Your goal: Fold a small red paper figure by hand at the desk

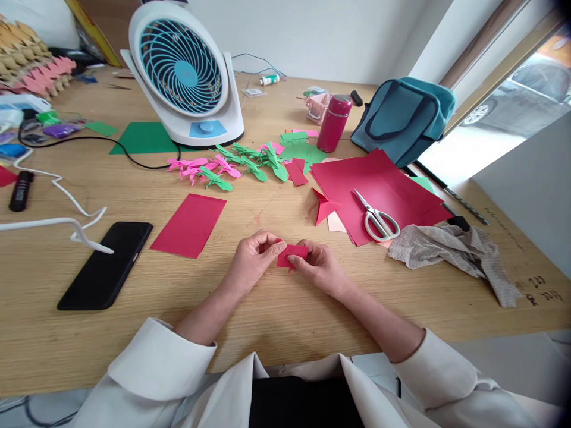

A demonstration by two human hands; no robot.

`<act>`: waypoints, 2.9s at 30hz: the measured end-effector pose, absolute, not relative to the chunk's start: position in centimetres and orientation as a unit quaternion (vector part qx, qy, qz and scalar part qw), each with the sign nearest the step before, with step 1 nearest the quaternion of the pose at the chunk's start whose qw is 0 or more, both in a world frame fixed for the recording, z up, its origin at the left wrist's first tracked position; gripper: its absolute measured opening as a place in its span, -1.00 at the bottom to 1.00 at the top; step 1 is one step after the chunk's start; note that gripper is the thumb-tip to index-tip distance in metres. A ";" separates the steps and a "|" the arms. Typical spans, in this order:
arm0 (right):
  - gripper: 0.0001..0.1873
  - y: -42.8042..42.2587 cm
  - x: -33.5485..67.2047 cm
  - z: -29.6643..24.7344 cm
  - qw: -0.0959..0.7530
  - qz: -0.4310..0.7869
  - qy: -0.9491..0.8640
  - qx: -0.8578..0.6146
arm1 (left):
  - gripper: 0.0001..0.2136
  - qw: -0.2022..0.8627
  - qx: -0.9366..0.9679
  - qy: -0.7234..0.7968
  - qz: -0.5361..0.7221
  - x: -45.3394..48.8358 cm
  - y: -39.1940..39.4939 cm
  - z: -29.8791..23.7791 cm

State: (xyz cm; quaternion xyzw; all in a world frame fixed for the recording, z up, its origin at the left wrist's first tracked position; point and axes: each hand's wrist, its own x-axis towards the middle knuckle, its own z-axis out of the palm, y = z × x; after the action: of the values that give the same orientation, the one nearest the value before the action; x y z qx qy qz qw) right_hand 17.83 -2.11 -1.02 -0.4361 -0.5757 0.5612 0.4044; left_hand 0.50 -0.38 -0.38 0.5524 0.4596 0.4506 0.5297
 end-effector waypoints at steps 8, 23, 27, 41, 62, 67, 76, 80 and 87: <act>-0.37 -1.7 18.4 -0.6 0.358 0.768 -0.428 -0.315 | -0.74 0.517 0.605 0.391 0.463 -0.2 -0.3 0.6; -0.55 -1.6 18.2 -0.5 0.418 0.753 -0.352 -0.368 | -0.70 0.543 0.596 0.377 0.455 0.0 -0.6 0.3; -0.54 -1.3 17.9 -0.9 0.463 0.671 -0.418 -0.400 | -0.75 0.569 0.567 0.394 0.446 0.4 -0.5 0.0; -0.54 -1.4 17.4 -1.7 0.447 0.630 -0.482 -0.413 | -0.86 0.497 0.599 0.447 0.441 0.8 -0.8 -0.8; -0.58 -1.8 17.1 -1.9 0.423 0.606 -0.522 -0.426 | -0.87 0.490 0.608 0.440 0.443 0.9 -0.9 -0.9; -0.61 -1.9 17.1 -1.9 0.426 0.599 -0.524 -0.431 | -0.86 0.451 0.634 0.451 0.436 0.9 -0.9 -0.8; -0.72 -1.9 17.1 -1.7 0.411 0.588 -0.530 -0.452 | -0.88 0.266 0.727 0.458 0.436 0.8 -1.1 -0.7; -0.72 -1.9 17.2 -1.4 0.405 0.580 -0.530 -0.467 | -0.87 0.168 0.780 0.439 0.413 0.3 -1.0 -0.5; -0.73 -1.8 17.2 -1.5 0.405 0.580 -0.520 -0.478 | -0.86 0.008 0.840 0.413 0.350 -0.1 -0.9 -0.3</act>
State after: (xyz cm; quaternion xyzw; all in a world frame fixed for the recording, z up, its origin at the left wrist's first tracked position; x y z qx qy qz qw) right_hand 17.16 -1.84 -1.48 -0.4785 -0.5202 0.5799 0.4051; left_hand -0.11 -0.88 -0.32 0.8405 0.4134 0.3502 0.0076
